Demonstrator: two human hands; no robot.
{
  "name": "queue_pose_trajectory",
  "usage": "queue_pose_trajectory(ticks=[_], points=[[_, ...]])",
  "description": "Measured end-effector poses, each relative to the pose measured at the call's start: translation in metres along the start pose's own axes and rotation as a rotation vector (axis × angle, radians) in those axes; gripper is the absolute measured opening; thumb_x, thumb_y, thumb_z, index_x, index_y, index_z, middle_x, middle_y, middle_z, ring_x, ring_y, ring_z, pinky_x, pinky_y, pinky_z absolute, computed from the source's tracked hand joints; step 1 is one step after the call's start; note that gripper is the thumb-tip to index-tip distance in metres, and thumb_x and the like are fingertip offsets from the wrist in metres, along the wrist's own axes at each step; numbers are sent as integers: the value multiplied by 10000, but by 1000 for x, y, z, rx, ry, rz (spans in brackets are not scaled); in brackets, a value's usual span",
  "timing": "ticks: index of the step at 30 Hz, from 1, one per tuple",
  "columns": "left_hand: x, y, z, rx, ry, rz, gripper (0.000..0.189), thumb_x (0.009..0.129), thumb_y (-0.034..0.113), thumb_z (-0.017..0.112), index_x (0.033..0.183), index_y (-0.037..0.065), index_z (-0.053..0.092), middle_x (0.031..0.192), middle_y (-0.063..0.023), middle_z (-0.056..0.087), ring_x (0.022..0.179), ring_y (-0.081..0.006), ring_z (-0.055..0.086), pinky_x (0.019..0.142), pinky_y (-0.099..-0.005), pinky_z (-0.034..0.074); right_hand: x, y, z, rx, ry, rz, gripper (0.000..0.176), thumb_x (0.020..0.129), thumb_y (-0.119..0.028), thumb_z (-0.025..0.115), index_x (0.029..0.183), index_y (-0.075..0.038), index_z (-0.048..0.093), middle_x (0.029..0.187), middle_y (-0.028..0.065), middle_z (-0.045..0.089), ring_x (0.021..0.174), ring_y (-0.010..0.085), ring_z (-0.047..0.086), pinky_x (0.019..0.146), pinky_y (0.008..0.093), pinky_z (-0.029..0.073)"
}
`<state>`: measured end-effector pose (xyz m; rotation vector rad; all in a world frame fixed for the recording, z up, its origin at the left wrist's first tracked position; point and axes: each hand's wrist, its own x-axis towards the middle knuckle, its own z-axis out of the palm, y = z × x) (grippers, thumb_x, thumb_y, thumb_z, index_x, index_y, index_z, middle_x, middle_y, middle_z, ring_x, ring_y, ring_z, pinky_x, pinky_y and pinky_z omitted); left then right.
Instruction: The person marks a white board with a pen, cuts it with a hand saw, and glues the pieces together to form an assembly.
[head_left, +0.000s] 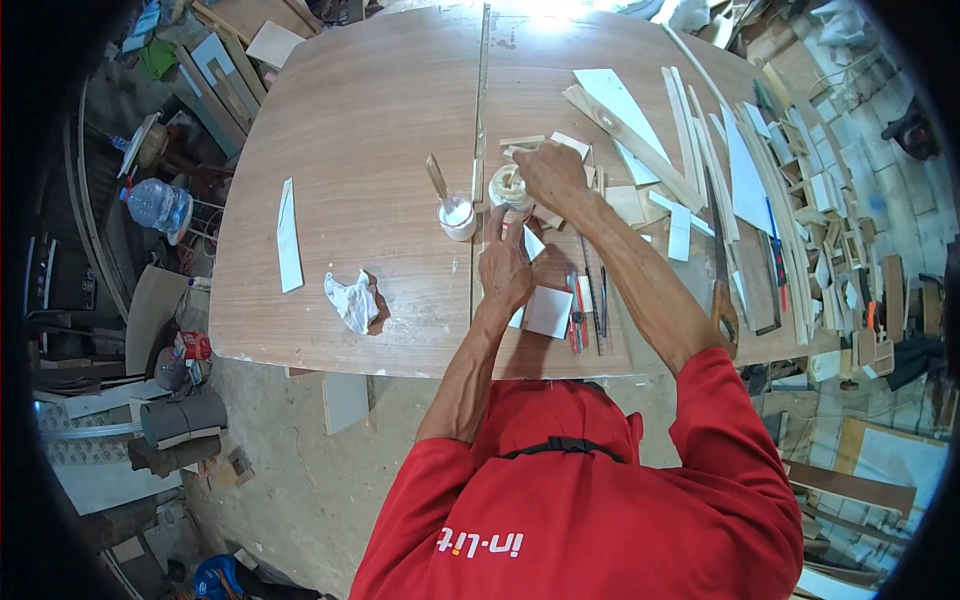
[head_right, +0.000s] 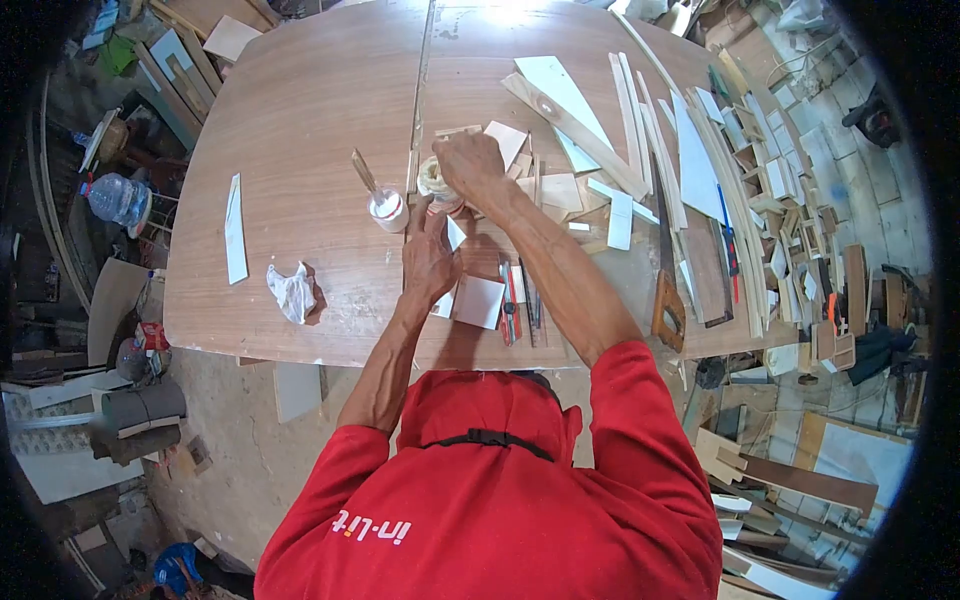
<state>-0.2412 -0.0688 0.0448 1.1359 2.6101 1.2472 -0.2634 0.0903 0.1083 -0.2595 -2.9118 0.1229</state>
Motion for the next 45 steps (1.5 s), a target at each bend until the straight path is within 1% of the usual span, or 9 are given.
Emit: queue_pose_trajectory(ticks=[4,9,12,16,24,26,33,39,45], points=[[1,-10,8,45,-116,-50,630,688,73,739,1261,97,480,1414,-194,369,1061,-420,583,806,-483,535,-5,-5,16,12,138,-76,129,789,-141,619,853,-64,700,889,161,645,861,353,644,746,462,534],[-2,-10,13,98,-82,-65,693,654,12,711,1287,128,457,1425,-202,356,959,-413,624,718,-492,541,0,-6,20,159,57,79,152,802,-174,610,832,-47,688,927,142,629,900,334,632,768,442,524],[-1,-5,7,97,-102,-56,697,638,-24,690,1282,106,458,1421,-209,357,975,-418,615,726,-493,535,0,-2,23,179,-24,85,162,810,-187,604,824,-45,683,942,137,627,913,330,628,764,434,521],[-2,-10,11,115,-92,-6,694,640,-43,676,1281,89,446,1420,-212,357,999,-424,605,738,-485,531,0,-6,20,86,99,-52,168,795,-181,616,821,-29,682,968,134,635,920,322,631,768,431,522],[7,-2,0,269,-133,25,357,670,-13,617,1020,-81,590,1428,-212,356,1002,-407,612,746,-473,533,12,-6,21,82,53,-76,161,757,-169,618,783,-24,683,912,149,648,884,328,645,767,432,527],[8,-2,0,290,-146,16,353,668,-10,620,1013,-81,595,1430,-214,356,987,-399,621,739,-469,536,17,-1,22,146,-48,12,188,707,-142,610,818,-14,692,947,178,671,961,343,646,795,443,539],[12,3,-8,356,-287,-34,399,640,9,659,1022,-92,604,1432,-226,354,987,-379,628,736,-443,549,23,8,10,166,-104,72,218,740,-166,596,819,8,702,935,241,676,900,391,665,773,466,538],[11,-4,-6,370,-213,67,435,601,20,704,1011,-88,607,1443,-222,344,1004,-372,622,737,-432,549,15,12,-32,178,64,147,212,759,-152,565,772,8,703,877,260,668,866,403,664,744,474,533],[5,-14,-7,304,-161,97,447,660,88,742,1067,-30,601,1384,-152,454,1017,-362,618,784,-455,530,-8,38,-58,252,184,283,270,827,-235,561,894,-32,724,896,221,684,850,372,661,822,455,493]])
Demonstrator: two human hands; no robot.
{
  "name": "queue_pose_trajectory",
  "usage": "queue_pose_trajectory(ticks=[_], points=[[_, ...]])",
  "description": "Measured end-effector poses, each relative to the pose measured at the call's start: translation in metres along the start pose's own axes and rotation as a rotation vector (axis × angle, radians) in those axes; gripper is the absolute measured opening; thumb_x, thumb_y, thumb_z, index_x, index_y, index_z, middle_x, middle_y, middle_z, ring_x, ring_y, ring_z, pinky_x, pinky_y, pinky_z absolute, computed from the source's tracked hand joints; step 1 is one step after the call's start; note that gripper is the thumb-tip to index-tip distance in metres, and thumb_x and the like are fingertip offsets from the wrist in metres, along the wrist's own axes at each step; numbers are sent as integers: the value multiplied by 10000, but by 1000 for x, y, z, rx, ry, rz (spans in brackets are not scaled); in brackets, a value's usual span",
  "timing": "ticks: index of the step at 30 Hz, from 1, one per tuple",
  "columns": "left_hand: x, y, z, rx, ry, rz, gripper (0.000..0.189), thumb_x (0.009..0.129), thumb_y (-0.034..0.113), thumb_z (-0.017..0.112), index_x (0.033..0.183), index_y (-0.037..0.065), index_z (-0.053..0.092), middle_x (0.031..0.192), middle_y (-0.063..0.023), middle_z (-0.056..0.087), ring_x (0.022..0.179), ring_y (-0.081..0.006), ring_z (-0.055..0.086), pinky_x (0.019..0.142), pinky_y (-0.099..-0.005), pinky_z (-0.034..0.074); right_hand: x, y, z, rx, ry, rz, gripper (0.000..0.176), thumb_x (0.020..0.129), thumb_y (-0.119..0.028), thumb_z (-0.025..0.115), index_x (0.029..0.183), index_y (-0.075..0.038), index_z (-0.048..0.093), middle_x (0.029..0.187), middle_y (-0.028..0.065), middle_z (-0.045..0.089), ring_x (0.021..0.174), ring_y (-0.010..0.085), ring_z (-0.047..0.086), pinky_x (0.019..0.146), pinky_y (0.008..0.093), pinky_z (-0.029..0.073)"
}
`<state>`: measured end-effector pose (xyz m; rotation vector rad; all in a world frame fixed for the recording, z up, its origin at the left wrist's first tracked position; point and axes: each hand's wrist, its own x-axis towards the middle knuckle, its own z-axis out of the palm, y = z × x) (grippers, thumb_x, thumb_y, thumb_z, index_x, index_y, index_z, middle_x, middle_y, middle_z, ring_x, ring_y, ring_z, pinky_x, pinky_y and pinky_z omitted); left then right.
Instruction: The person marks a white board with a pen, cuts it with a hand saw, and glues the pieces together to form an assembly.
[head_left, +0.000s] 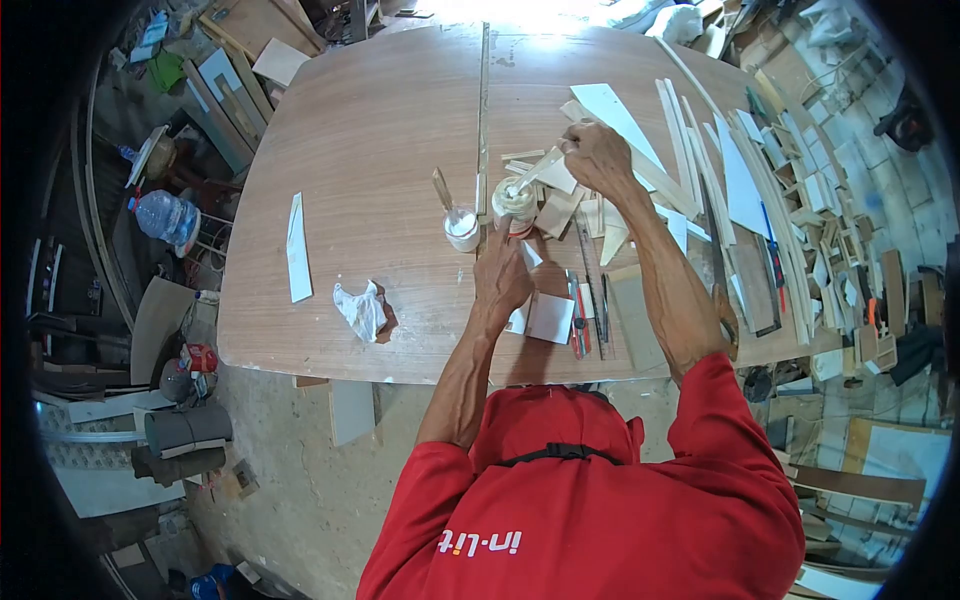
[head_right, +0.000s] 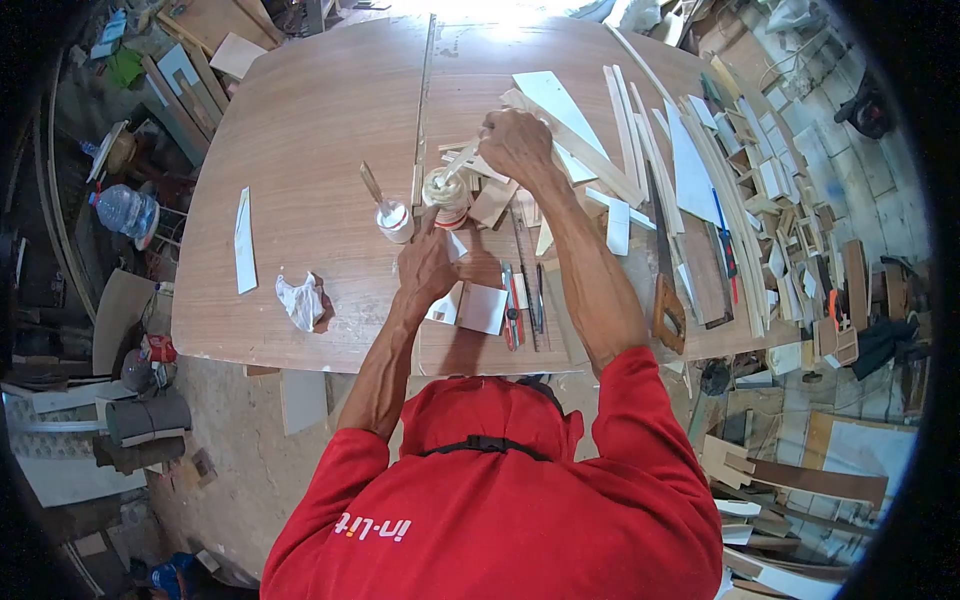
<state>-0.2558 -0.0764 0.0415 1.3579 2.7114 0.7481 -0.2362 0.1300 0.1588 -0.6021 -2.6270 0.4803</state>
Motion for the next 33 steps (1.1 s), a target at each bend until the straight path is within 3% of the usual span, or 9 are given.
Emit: queue_pose_trajectory(ticks=[5,8,9,11,15,21,23,28,33], points=[[-27,-10,-11,-161,-39,-162,371,741,160,708,1065,31,582,1304,-171,515,994,-381,611,788,-460,515,-21,22,-14,175,74,267,287,828,-264,607,933,-24,723,847,201,692,850,350,662,815,415,497],[-40,-30,2,-208,26,-295,292,773,196,681,980,11,591,918,-213,638,824,-385,626,717,-462,493,-44,42,-9,465,148,385,294,845,-268,622,941,-4,710,807,149,685,762,227,652,695,344,500],[-46,-39,8,-209,15,-297,292,773,196,681,980,11,591,918,-213,638,824,-385,626,717,-462,493,-54,48,-6,464,142,396,294,845,-268,622,941,-4,710,807,149,685,762,227,652,695,344,500],[-55,-39,0,-398,-2,-455,268,785,199,665,936,-7,583,831,-212,627,755,-358,621,685,-430,482,-84,51,-2,993,135,707,223,873,-238,601,942,-39,676,759,76,644,680,158,612,601,307,477],[-80,-65,21,-491,18,-451,398,756,232,682,1033,-27,563,815,-207,629,700,-345,599,652,-399,473,-155,76,27,1351,192,802,148,904,-180,560,965,-46,576,777,45,611,696,110,590,571,261,479],[-104,-82,44,16,-122,-319,519,706,136,635,1162,-33,456,1060,-239,519,1027,-399,489,852,-480,449,-236,55,28,1697,265,840,101,965,-132,530,983,-41,569,851,61,635,739,108,602,654,239,502],[-102,-72,40,123,-162,-288,563,699,121,641,1192,-27,414,1091,-254,473,1063,-419,445,885,-508,431,-249,42,30,1710,266,891,113,966,-142,543,997,-37,573,868,66,643,747,109,605,668,241,505],[-87,-46,22,63,-179,-595,665,706,130,663,1288,39,353,1184,-198,418,1119,-403,414,863,-606,398,-278,32,59,1697,63,858,161,967,-158,560,1049,-19,566,945,80,656,872,149,644,723,269,525],[-88,-41,7,155,-175,-500,611,710,122,654,1264,62,405,1224,-191,431,1175,-409,404,868,-603,403,-286,8,79,1722,120,960,274,973,-181,548,1143,23,483,1099,132,593,1051,221,625,777,326,536]])
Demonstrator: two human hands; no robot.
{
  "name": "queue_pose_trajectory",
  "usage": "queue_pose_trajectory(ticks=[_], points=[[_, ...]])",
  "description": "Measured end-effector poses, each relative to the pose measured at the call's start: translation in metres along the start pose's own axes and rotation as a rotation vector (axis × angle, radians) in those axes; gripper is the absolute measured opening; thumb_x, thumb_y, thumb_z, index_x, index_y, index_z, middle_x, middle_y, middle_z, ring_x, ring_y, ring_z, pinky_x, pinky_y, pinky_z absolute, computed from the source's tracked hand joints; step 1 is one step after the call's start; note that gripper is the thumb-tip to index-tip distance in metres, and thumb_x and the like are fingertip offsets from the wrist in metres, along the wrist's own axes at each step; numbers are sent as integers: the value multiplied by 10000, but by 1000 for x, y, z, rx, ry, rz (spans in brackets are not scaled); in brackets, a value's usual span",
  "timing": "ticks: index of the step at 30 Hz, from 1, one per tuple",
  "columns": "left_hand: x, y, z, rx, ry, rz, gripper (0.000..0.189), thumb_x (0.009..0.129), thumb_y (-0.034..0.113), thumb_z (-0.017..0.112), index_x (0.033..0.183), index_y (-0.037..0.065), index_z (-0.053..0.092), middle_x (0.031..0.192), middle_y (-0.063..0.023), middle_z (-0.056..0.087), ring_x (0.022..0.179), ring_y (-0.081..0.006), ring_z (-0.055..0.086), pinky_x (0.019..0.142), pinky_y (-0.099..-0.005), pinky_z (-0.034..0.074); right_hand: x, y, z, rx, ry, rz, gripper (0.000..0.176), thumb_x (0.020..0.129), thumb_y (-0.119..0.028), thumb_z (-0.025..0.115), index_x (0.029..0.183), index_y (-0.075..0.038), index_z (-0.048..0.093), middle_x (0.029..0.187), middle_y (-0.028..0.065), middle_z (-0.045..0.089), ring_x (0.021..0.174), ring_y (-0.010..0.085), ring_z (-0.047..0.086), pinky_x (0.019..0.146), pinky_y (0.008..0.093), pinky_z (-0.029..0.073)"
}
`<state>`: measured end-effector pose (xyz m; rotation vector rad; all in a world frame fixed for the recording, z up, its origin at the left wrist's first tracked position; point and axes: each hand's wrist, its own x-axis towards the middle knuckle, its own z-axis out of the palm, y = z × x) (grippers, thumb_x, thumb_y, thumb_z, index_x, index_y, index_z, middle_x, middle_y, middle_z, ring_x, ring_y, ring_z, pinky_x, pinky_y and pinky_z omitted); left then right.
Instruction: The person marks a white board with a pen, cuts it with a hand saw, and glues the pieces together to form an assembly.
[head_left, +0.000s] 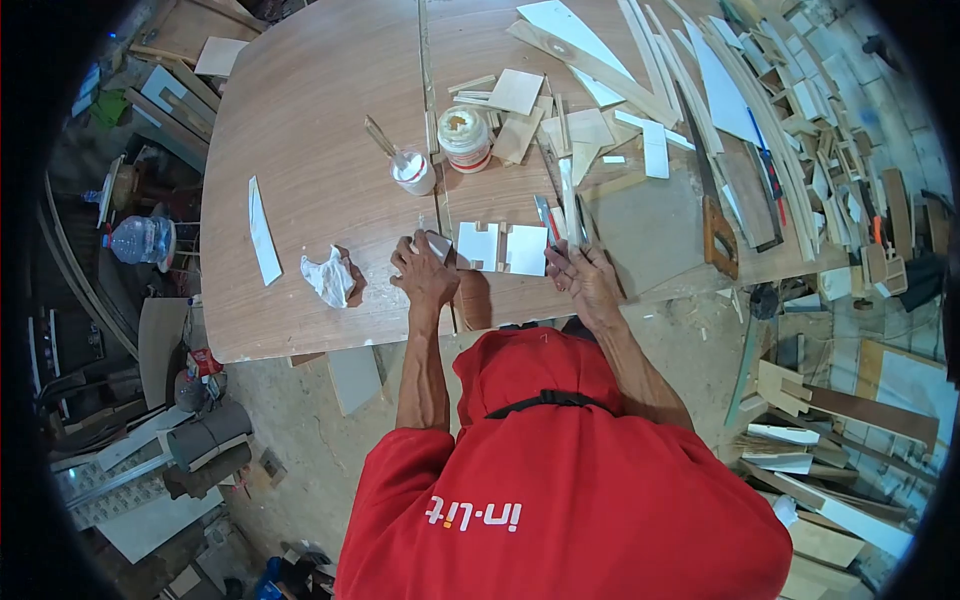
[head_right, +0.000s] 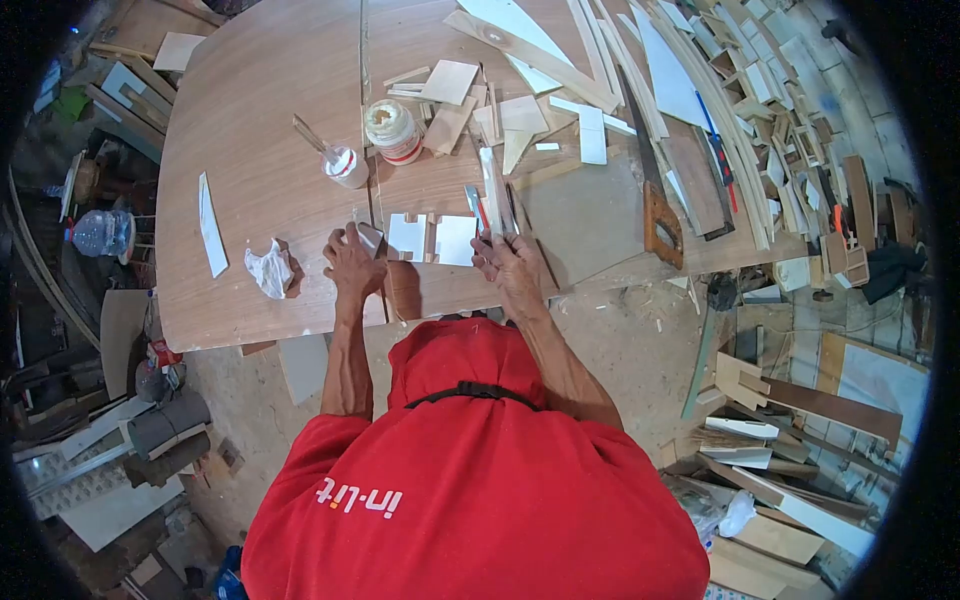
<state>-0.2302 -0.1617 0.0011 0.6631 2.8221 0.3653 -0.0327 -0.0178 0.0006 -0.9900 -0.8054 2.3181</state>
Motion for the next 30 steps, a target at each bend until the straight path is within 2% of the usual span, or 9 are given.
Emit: queue_pose_trajectory(ticks=[2,4,5,9,12,19,25,28,30], points=[[1,3,-5,30,77,50,574,711,115,652,1238,60,432,1215,-193,464,1173,-406,431,863,-601,415,-1,10,3,-81,55,-42,322,959,-196,558,1158,42,470,1103,141,577,1058,226,610,820,332,535],[10,6,-7,-106,-99,100,537,756,262,709,1196,42,495,1128,-210,589,1072,-418,539,842,-543,472,-3,17,6,-143,102,-59,335,951,-200,558,1157,49,469,1103,143,573,1048,224,606,834,329,532],[8,9,0,-65,7,188,425,779,230,683,1110,20,518,958,-212,654,946,-420,596,809,-507,494,-3,19,7,-206,144,-78,348,943,-204,558,1156,57,468,1103,145,568,1037,222,603,847,325,530],[9,24,7,-31,-62,202,346,763,109,603,1074,-11,512,871,-246,660,915,-421,605,763,-496,516,1,27,7,-295,185,-119,342,949,-208,550,1160,51,475,1074,144,573,1084,218,588,901,333,506],[6,37,0,48,-156,99,392,714,84,673,1061,13,506,940,-187,673,1004,-375,584,812,-470,500,6,37,5,-373,200,-151,366,942,-199,555,1180,64,463,1069,138,573,1077,220,589,894,340,512],[6,34,2,-76,-113,100,421,709,84,659,1091,-11,508,896,-197,659,977,-392,586,802,-475,492,-1,29,16,-275,231,-138,367,929,-191,566,1175,61,463,1099,134,543,1022,209,586,839,325,531],[14,18,12,-414,25,72,379,761,86,646,1103,-55,564,878,-213,667,814,-367,646,741,-420,516,1,32,11,-206,248,-127,343,896,-168,599,1141,46,490,1043,114,564,948,181,598,771,308,542],[15,17,5,-643,-18,17,350,789,89,658,1090,-75,586,870,-152,673,789,-269,654,726,-346,514,4,32,8,-189,245,-121,340,900,-170,592,1143,44,491,1028,116,570,927,190,609,764,312,542],[22,5,10,-1093,-285,34,324,809,75,645,1081,-91,589,886,-93,669,796,-177,630,708,-297,506,4,29,7,-199,241,-114,334,910,-177,581,1145,43,491,1027,120,573,919,197,616,764,313,541]])
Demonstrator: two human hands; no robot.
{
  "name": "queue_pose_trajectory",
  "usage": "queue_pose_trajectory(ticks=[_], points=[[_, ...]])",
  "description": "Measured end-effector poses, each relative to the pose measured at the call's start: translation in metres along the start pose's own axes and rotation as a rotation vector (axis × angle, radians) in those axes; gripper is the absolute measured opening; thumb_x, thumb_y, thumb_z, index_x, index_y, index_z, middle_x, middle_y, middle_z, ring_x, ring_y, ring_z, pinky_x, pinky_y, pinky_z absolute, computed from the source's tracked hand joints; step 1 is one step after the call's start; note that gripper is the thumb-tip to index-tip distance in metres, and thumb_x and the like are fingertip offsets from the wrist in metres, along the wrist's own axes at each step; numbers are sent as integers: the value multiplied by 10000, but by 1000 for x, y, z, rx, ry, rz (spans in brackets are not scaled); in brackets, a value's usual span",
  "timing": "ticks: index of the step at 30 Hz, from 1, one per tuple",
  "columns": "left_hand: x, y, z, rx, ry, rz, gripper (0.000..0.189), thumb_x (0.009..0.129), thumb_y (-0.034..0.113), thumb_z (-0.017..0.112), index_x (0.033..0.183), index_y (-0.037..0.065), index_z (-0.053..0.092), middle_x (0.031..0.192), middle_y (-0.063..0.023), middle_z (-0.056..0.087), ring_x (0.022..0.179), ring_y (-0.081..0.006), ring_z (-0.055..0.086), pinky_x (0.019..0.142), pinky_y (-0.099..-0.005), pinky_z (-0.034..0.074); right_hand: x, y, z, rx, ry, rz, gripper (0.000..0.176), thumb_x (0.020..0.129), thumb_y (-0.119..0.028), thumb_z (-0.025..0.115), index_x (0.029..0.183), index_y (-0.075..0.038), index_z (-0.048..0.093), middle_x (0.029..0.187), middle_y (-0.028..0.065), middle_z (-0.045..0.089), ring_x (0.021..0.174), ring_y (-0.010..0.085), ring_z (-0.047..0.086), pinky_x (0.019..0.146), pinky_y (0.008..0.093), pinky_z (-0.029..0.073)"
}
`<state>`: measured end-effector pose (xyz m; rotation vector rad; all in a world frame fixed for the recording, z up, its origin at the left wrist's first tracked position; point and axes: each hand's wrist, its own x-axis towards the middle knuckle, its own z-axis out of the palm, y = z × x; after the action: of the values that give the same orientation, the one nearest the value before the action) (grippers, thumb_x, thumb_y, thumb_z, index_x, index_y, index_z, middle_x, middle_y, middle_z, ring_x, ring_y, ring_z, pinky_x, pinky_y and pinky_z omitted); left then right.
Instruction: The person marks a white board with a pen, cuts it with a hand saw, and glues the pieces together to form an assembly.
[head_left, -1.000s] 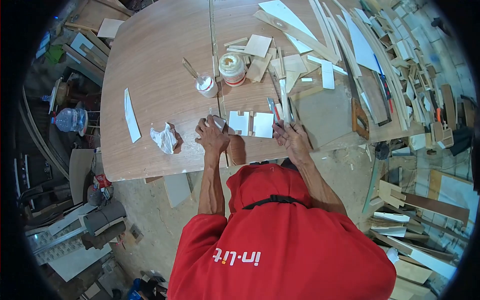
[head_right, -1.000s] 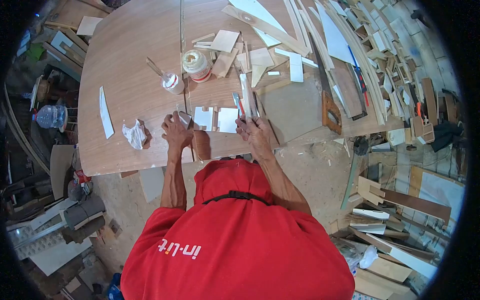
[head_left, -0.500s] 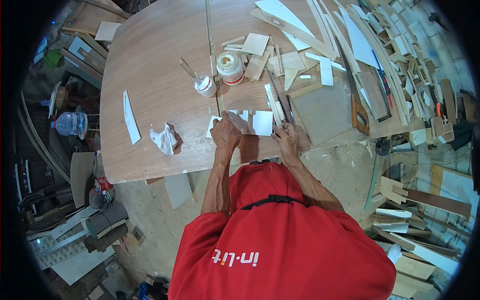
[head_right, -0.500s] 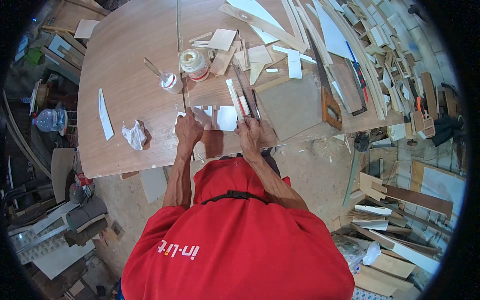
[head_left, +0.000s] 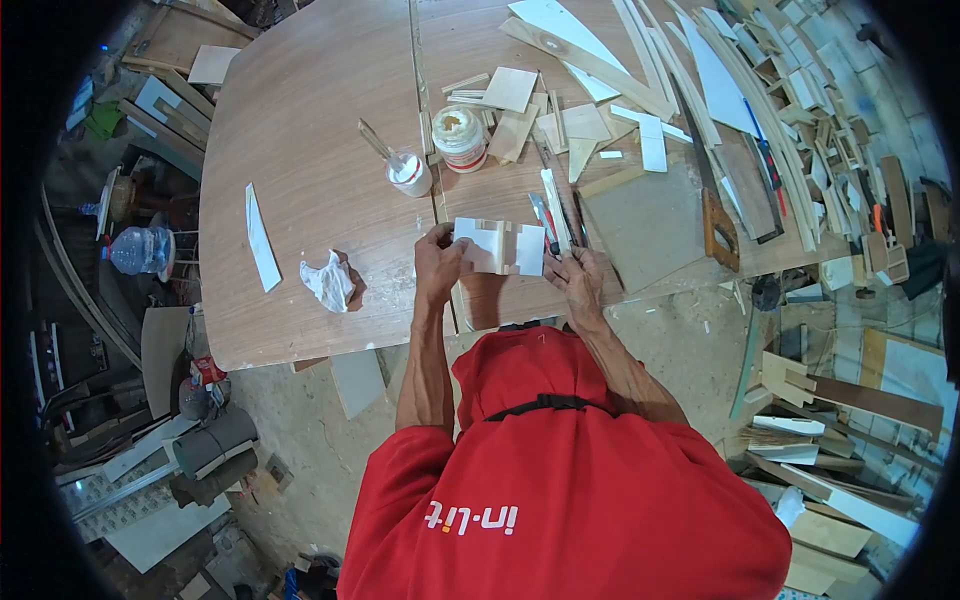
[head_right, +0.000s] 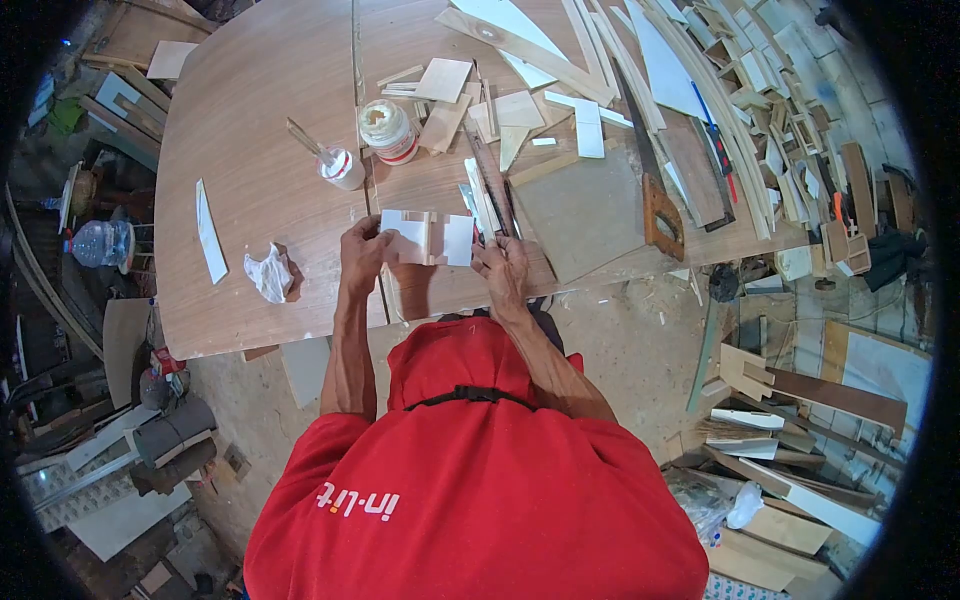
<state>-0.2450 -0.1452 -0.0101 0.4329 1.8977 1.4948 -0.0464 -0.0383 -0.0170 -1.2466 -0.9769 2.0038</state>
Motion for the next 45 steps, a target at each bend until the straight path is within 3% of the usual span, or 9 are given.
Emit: queue_pose_trajectory(ticks=[6,9,13,18,21,29,38,42,45], points=[[-5,6,-5,-135,-150,-168,234,895,72,580,1087,-61,599,935,-97,663,792,-147,636,717,-278,543,-3,-10,-7,75,-49,46,252,964,-180,518,1117,18,488,1025,114,605,859,203,645,740,303,541],[-13,13,-6,-213,-146,-135,235,909,79,569,1094,-65,592,940,-99,665,781,-142,644,704,-281,559,-1,-29,-29,125,-247,-19,143,995,-156,488,1092,-54,516,869,80,626,757,154,617,654,287,483],[-17,29,2,-289,-168,-119,250,922,102,561,1117,-52,576,942,-98,661,776,-142,649,691,-271,565,-9,-71,-42,66,-261,-112,264,987,-164,519,1222,-43,527,870,51,634,765,130,617,645,265,479],[-29,65,42,-282,-219,-70,245,914,90,555,1133,-21,566,937,-75,656,762,-134,649,649,-271,578,-21,-108,-65,160,-238,-178,265,978,-191,552,1186,-30,577,868,24,634,766,108,606,619,224,454],[-39,86,70,-296,-263,-26,252,926,103,548,1142,-25,560,938,-79,653,767,-135,640,645,-266,564,-27,-128,-80,46,-104,-237,244,986,-185,541,1122,-6,635,806,31,631,697,91,568,581,220,448],[-49,103,131,-326,-344,57,240,912,72,538,1127,-27,578,947,-84,661,782,-125,640,686,-258,533,-29,-181,-140,-512,-98,-870,245,920,-58,598,1151,-24,670,986,61,617,751,105,566,646,231,484],[-61,111,176,-271,-404,85,243,911,54,526,1132,-30,582,923,-80,661,763,-112,633,622,-245,514,-26,-203,-183,-744,34,-1029,256,888,14,589,1122,-24,685,975,87,623,846,165,601,716,265,490],[-66,117,187,-308,-394,44,254,911,54,533,1148,-30,569,931,-83,658,751,-119,636,620,-249,527,-33,-209,-189,-546,3,-911,259,876,35,589,1106,-25,693,978,95,628,865,175,606,755,272,491],[-67,121,194,-376,-430,5,267,910,57,541,1161,-35,554,939,-86,653,737,-125,638,627,-258,547,-31,-211,-196,-757,-23,-1096,272,875,52,577,1109,-26,693,983,91,631,861,159,609,759,264,493]])
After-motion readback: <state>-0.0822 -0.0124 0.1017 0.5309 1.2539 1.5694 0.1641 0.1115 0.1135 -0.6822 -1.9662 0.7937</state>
